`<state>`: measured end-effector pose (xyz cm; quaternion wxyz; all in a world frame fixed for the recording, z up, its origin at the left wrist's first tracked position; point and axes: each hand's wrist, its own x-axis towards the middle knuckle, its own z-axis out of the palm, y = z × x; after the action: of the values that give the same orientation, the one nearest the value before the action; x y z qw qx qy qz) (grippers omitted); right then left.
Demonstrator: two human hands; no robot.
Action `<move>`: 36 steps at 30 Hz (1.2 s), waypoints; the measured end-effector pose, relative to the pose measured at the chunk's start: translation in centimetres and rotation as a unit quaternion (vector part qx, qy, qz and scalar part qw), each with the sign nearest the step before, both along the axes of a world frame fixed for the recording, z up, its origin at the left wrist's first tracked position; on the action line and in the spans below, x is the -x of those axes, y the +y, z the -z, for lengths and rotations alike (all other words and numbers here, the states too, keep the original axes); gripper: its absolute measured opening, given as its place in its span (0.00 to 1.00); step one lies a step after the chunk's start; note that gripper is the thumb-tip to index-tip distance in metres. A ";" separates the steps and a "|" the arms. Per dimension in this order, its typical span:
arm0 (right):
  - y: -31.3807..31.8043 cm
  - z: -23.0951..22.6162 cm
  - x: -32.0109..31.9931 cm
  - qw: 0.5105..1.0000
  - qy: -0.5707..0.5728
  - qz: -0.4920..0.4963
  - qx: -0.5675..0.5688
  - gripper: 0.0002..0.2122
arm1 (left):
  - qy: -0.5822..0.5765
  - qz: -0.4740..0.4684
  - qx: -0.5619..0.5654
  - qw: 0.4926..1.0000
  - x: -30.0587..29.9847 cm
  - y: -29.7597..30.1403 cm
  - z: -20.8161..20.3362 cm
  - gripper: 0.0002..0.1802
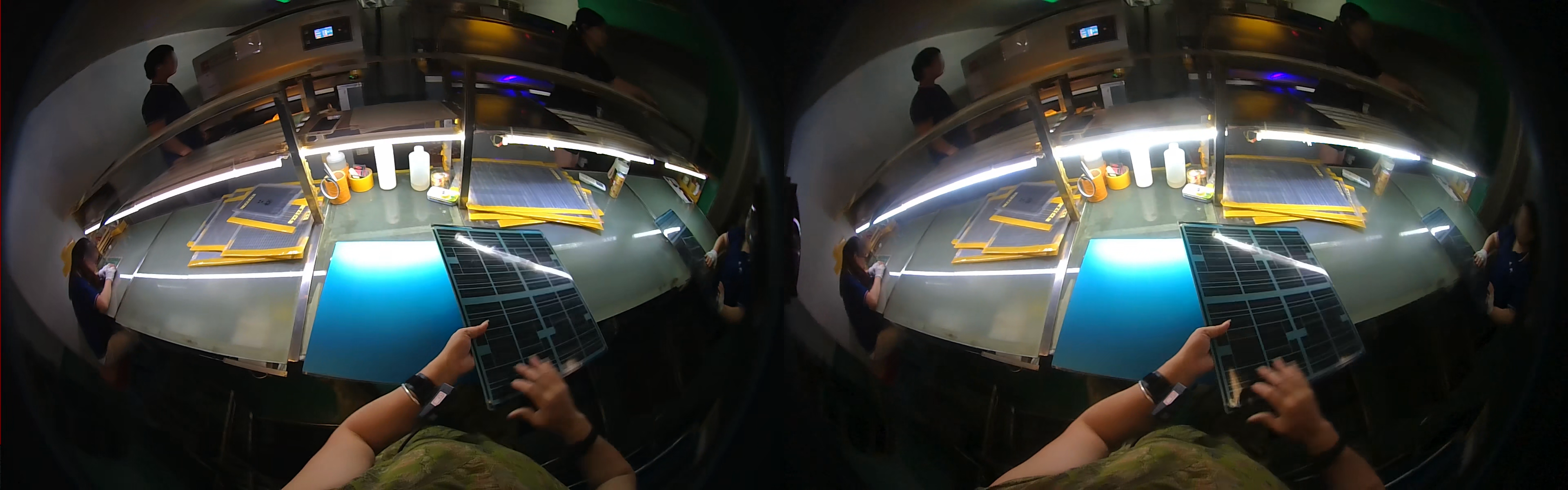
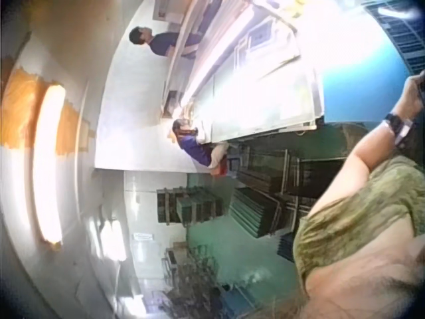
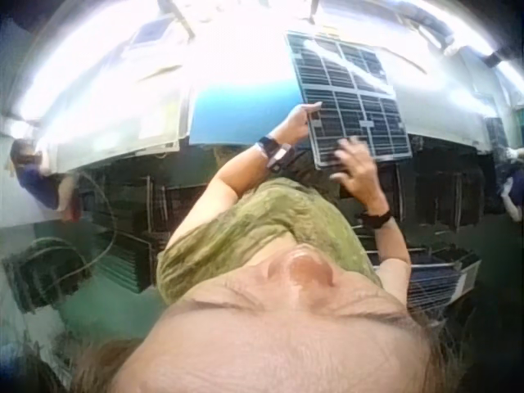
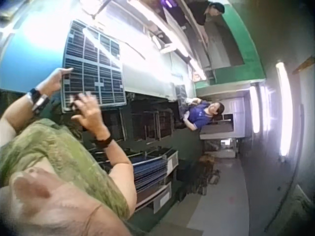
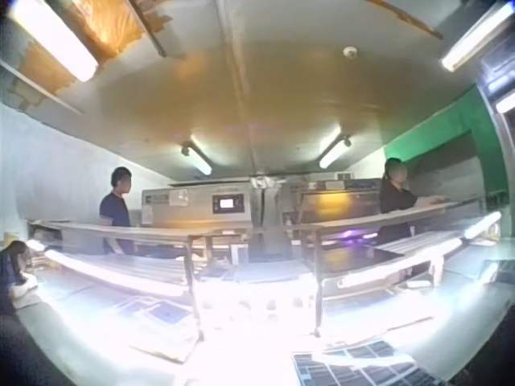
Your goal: Inspecting and handling solar panels at a production workstation.
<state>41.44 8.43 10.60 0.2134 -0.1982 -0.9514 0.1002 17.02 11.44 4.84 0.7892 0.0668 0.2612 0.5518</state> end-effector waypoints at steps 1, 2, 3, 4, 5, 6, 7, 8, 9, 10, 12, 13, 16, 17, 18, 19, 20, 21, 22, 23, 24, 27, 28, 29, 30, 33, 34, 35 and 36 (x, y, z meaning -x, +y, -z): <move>-1.0 0.3 1.4 0.999 -0.008 -0.039 -0.022 0.23 | -0.042 -0.007 0.009 0.999 -0.4 0.3 0.2 0.16; -1.9 -0.3 3.1 0.999 0.021 -0.041 -0.005 0.18 | -0.085 -0.020 0.019 0.996 -0.6 0.4 0.5 0.17; -1.9 -0.2 3.7 0.999 0.026 -0.033 0.001 0.16 | -0.072 -0.033 0.018 0.997 -0.8 0.5 0.7 0.20; -1.7 -0.1 4.0 0.999 0.031 -0.026 0.007 0.15 | -0.073 -0.034 0.021 0.997 -0.8 0.5 0.9 0.20; -1.7 0.0 4.1 0.999 0.030 -0.027 0.009 0.15 | -0.064 -0.051 0.035 0.996 -0.8 0.5 1.1 0.21; -1.5 0.0 4.2 0.999 0.028 -0.029 0.015 0.14 | -0.055 -0.067 0.049 0.995 -0.8 0.5 1.0 0.22; -1.4 0.0 4.2 0.999 0.026 -0.032 0.020 0.13 | -0.056 -0.067 0.051 0.995 -0.8 0.5 0.9 0.22; -1.3 0.0 4.3 0.999 0.025 -0.033 0.022 0.13 | -0.062 -0.072 0.043 0.995 -0.9 0.5 0.9 0.22; -1.3 0.0 4.2 0.999 0.020 -0.034 0.015 0.13 | -0.068 -0.078 0.036 0.994 -1.0 0.3 0.8 0.23; -1.2 0.1 4.2 0.999 0.016 -0.036 0.008 0.12 | -0.068 -0.079 0.040 0.994 -0.9 0.2 0.7 0.23; -1.0 -0.1 4.7 0.998 0.031 -0.043 0.017 0.11 | -0.070 -0.071 0.042 0.994 -0.8 0.0 0.4 0.23; -0.8 -0.2 4.9 0.997 0.047 -0.049 0.022 0.10 | -0.070 -0.071 0.045 0.994 -0.8 0.0 0.6 0.23; -0.6 -0.7 5.1 0.997 0.064 -0.035 0.038 0.08 | -0.099 -0.057 0.002 0.993 -0.9 -0.1 0.1 0.28; -0.8 0.3 5.0 0.992 0.084 -0.033 0.090 0.06 | -0.087 -0.089 0.002 0.992 -1.1 -0.1 -0.4 0.31; -0.8 0.2 5.2 0.992 0.085 -0.033 0.091 0.06 | -0.075 -0.124 0.000 0.989 -1.1 -0.2 -0.9 0.35; -0.7 -0.2 5.5 0.970 0.151 0.010 0.190 0.06 | -0.075 -0.124 0.001 0.989 -0.9 0.0 -0.7 0.35; -0.3 -0.7 5.8 0.933 0.214 0.053 0.285 0.06 | -0.121 -0.088 -0.024 0.988 -0.7 0.4 -0.1 0.39; 0.5 -1.3 5.8 0.930 0.243 0.058 0.271 0.06 | -0.168 -0.052 -0.048 0.983 -0.6 0.6 0.1 0.42; 1.2 -1.4 5.6 0.900 0.286 0.072 0.322 0.05 | -0.169 -0.051 -0.047 0.983 -0.9 0.6 -0.9 0.42; 2.2 -1.1 5.1 0.824 0.310 0.104 0.462 0.06 | -0.094 -0.065 -0.053 0.992 -1.4 0.7 -2.0 0.44; 3.0 -0.7 4.7 0.728 0.328 0.135 0.586 0.07 | -0.019 -0.077 -0.062 0.995 -1.8 0.7 -3.0 0.45; 4.4 0.1 4.2 0.726 0.407 0.158 0.531 0.09 | -0.055 -0.057 -0.055 0.995 -2.5 1.0 -3.2 0.46; 5.0 -0.3 3.8 0.698 0.471 0.182 0.508 0.09 | -0.080 -0.044 -0.042 0.995 -2.6 0.8 -3.2 0.46; 5.5 -1.6 2.9 0.687 0.508 0.205 0.478 0.09 | -0.070 -0.035 -0.019 0.997 -2.6 1.0 -2.5 0.40; 5.9 -3.4 2.7 0.676 0.539 0.217 0.453 0.09 | -0.069 -0.045 -0.023 0.996 -2.5 1.6 -0.3 0.40; 5.1 -6.5 2.5 0.842 0.468 0.226 0.146 0.08 | 0.208 -0.154 0.075 0.963 -3.3 3.2 4.5 0.19; 4.4 -7.1 2.6 0.883 0.412 0.218 0.061 0.06 | 0.208 -0.152 0.074 0.963 -3.3 2.8 3.2 0.19; 3.6 -7.6 2.5 0.929 0.317 0.187 0.025 0.04 | 0.175 -0.165 -0.003 0.971 -3.2 2.2 1.9 0.17; 2.8 -8.1 2.8 0.965 0.219 0.144 -0.007 0.02 | 0.142 -0.186 -0.077 0.969 -2.8 1.1 0.1 0.16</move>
<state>38.63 11.20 18.70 0.4303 -0.3050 -0.8434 0.1027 19.82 12.59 4.74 0.6198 0.1555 0.3352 0.6923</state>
